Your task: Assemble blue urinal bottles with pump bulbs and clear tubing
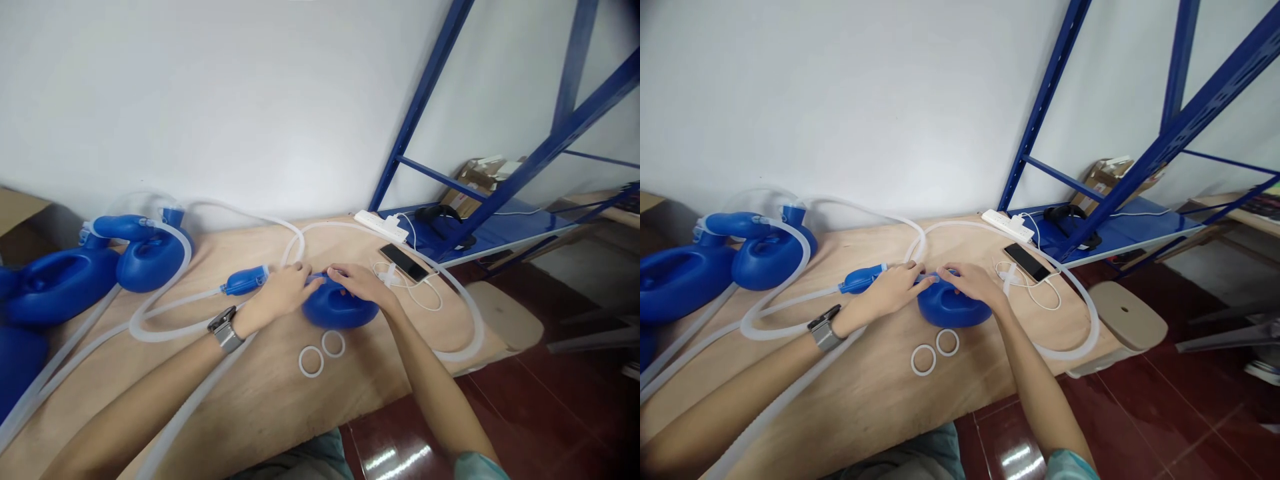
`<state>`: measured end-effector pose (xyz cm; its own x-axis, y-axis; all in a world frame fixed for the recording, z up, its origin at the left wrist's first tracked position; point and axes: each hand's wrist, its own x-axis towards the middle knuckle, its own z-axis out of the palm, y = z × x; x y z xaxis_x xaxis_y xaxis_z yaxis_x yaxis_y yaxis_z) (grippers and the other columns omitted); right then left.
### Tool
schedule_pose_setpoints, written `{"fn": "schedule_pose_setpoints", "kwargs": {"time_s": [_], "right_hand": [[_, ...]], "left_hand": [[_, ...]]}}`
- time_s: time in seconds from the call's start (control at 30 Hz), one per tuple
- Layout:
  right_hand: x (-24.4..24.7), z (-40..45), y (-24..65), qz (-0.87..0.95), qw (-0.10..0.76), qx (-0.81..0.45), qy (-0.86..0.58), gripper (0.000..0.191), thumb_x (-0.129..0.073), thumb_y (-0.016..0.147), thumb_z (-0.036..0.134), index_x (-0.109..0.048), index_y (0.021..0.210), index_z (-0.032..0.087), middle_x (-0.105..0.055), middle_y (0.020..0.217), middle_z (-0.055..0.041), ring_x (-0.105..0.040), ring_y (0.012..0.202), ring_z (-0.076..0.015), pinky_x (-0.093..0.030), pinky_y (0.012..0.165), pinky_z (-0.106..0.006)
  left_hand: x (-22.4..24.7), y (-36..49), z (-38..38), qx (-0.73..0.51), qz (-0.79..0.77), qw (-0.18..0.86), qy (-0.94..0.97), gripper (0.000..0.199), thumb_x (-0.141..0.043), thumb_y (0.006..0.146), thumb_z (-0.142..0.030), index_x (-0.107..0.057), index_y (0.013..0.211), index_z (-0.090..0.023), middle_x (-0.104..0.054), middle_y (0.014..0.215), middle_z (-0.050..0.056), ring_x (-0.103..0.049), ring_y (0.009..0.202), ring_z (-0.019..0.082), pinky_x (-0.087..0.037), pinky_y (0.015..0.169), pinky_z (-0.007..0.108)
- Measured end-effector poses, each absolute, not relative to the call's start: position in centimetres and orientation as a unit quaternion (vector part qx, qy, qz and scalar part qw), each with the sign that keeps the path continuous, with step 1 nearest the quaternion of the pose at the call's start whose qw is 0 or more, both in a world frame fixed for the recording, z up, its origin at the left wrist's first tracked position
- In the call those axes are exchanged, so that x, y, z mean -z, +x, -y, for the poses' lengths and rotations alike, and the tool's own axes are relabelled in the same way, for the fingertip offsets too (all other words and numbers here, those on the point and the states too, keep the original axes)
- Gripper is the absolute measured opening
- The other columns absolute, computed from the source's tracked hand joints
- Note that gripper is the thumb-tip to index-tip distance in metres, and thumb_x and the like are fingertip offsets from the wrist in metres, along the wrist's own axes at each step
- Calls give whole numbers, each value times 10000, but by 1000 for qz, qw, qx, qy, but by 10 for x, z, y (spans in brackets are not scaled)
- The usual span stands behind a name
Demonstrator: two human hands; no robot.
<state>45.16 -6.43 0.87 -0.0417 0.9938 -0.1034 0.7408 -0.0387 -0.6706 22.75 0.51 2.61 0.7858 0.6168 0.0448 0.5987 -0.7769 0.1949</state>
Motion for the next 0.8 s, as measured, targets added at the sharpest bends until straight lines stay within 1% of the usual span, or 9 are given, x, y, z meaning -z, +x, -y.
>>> {"fn": "schedule_pose_setpoints", "kwargs": {"time_s": [0.03,0.07,0.17,0.23,0.33,0.47,0.6,0.7,0.8], "right_hand": [[-10,63,449,655,206,-288,-668,607,-391,1046,696,-778,1180,249,-802,801,-26,-730,623,-205,-548,637,-311],[-11,62,446,655,199,-269,-677,572,-467,1013,718,-782,1157,262,-814,840,-28,-748,667,-214,-548,641,-306],[-9,58,439,663,182,-185,-702,469,-673,910,701,-797,1131,306,-838,1091,-43,-792,939,-282,-583,801,-344],[-7,57,438,663,170,-169,-709,458,-698,901,679,-800,1150,309,-828,1168,-55,-779,1064,-323,-584,892,-388],[-6,56,439,658,165,-189,-710,472,-689,914,667,-800,1186,298,-827,1182,-64,-778,1098,-341,-590,916,-410],[-5,56,440,662,176,-181,-705,454,-764,875,617,-804,1203,305,-814,1249,-59,-768,1151,-353,-588,967,-429],[-6,57,437,643,183,-189,-719,430,-783,869,587,-816,1186,298,-818,1233,-66,-771,1143,-354,-594,970,-433],[-9,58,436,630,186,-199,-727,458,-803,846,605,-821,1192,305,-816,1243,-67,-770,1153,-358,-599,959,-426],[-13,59,434,614,179,-218,-737,525,-803,830,638,-813,1232,300,-806,1273,-64,-756,1192,-362,-582,998,-434]], "left_hand": [[-25,229,-6,-51,-322,93,941,335,-434,1114,-430,-652,1155,-179,-732,1118,128,-740,1021,296,-557,893,407],[-23,231,-6,-51,-325,97,939,309,-448,1109,-410,-653,1150,-183,-732,1119,121,-744,1008,288,-558,881,397],[-19,231,-6,-60,-333,103,935,282,-455,1101,-388,-647,1167,-193,-722,1174,125,-737,1049,295,-558,852,392],[-18,231,-5,-63,-339,106,933,285,-437,1104,-382,-646,1152,-194,-720,1169,124,-734,1051,296,-557,838,391],[-17,231,-5,-63,-344,107,931,271,-442,1098,-368,-649,1124,-195,-719,1164,117,-730,1055,295,-554,836,386],[-17,234,-3,-63,-355,107,926,264,-446,1092,-362,-650,1133,-199,-712,1178,115,-723,1073,305,-552,803,380],[-17,235,-2,-67,-365,108,922,251,-467,1084,-353,-660,1128,-199,-712,1169,120,-724,1041,308,-541,779,377],[-16,236,0,-75,-370,115,919,245,-454,1083,-316,-671,1093,-203,-719,1130,113,-725,1019,306,-530,779,374],[-13,238,1,-89,-386,131,909,247,-447,1073,-285,-679,1058,-204,-723,1110,114,-727,999,304,-527,790,376]]}}
